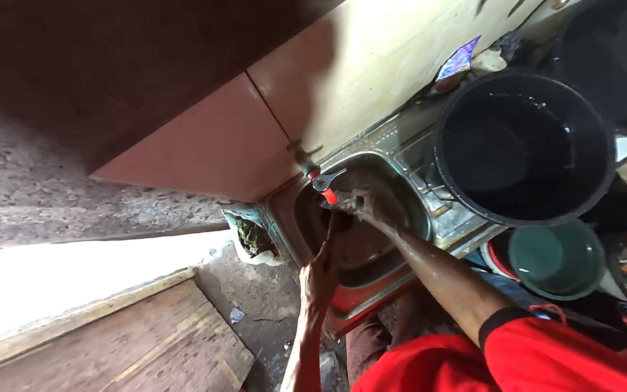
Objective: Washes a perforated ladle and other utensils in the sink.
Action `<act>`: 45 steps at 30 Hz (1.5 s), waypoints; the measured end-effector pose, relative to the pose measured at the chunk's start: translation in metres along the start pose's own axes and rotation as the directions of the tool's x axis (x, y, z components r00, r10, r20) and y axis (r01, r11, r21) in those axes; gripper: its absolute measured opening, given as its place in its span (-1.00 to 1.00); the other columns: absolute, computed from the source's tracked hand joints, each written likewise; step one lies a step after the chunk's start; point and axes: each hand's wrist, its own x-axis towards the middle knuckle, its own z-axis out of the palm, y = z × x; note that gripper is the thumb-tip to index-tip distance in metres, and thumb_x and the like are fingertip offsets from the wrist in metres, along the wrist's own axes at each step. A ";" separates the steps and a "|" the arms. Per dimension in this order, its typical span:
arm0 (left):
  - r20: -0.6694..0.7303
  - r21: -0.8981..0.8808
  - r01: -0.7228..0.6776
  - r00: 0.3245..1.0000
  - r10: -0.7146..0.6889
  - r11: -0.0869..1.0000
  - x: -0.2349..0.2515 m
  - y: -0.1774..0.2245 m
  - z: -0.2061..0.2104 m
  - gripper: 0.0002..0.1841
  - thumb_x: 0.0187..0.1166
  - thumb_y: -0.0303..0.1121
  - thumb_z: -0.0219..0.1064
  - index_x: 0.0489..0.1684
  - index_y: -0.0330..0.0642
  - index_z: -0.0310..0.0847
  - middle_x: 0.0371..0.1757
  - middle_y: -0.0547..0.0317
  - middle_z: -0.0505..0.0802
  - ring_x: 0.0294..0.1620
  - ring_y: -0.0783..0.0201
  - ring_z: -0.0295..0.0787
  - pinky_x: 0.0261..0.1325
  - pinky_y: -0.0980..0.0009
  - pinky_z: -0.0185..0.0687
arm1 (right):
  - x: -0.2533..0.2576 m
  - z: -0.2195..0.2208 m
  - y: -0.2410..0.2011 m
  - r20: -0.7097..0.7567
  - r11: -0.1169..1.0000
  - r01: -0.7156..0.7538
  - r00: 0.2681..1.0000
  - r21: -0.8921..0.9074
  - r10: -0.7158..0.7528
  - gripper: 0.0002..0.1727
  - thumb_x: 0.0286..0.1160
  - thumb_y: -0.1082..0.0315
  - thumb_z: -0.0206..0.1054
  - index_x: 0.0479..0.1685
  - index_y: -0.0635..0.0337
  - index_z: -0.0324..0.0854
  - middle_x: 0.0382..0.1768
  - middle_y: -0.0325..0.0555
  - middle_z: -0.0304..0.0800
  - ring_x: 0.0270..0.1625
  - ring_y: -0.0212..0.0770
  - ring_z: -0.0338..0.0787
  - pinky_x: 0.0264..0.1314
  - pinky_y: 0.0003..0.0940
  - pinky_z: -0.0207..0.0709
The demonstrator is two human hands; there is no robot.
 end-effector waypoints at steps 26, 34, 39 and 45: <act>0.216 -0.877 0.187 0.976 0.015 0.443 -0.006 0.010 -0.008 -0.54 0.84 -0.33 0.02 0.62 -0.39 0.41 -0.60 0.11 0.65 -0.77 0.34 0.46 -0.70 0.43 0.50 | -0.075 0.031 -0.056 -0.174 0.849 0.511 0.855 0.133 -0.488 -0.72 0.65 0.27 0.29 0.15 0.15 0.83 0.28 -0.11 0.84 0.52 -0.17 0.67 0.69 -0.19 0.45; 0.078 -0.825 0.048 0.996 0.030 0.563 0.013 0.015 0.003 -0.75 0.74 -0.40 0.15 0.11 -0.39 0.66 -0.52 0.11 0.75 -0.70 0.31 0.57 -0.63 0.40 0.58 | -0.105 0.027 -0.075 -0.218 0.922 0.249 0.958 0.297 -0.188 -0.68 0.60 0.35 0.29 0.23 0.17 0.80 0.24 -0.02 0.85 0.35 -0.16 0.79 0.51 -0.20 0.61; 0.012 -0.512 -0.070 0.996 0.088 0.856 0.007 0.008 0.026 -0.33 0.49 -0.39 0.34 0.71 -0.18 0.39 0.14 0.09 0.91 -0.10 0.32 0.88 0.01 0.28 0.82 | -0.070 0.032 -0.087 -0.119 0.872 -0.228 0.945 0.433 0.306 -0.59 0.59 0.14 0.37 0.28 0.19 0.67 0.10 0.05 0.84 0.15 -0.06 0.84 0.27 0.00 0.70; -0.131 0.170 -0.105 0.983 0.128 0.980 -0.015 0.019 0.031 -0.46 0.56 -0.28 0.26 0.59 -0.04 0.56 -0.06 0.00 0.92 -0.16 -0.01 0.91 -0.06 -0.07 0.79 | -0.092 0.022 -0.095 0.150 0.785 -0.476 0.877 0.396 0.457 -0.40 0.49 0.11 0.48 0.41 0.29 0.53 0.15 0.20 0.79 0.24 0.07 0.80 0.37 0.08 0.63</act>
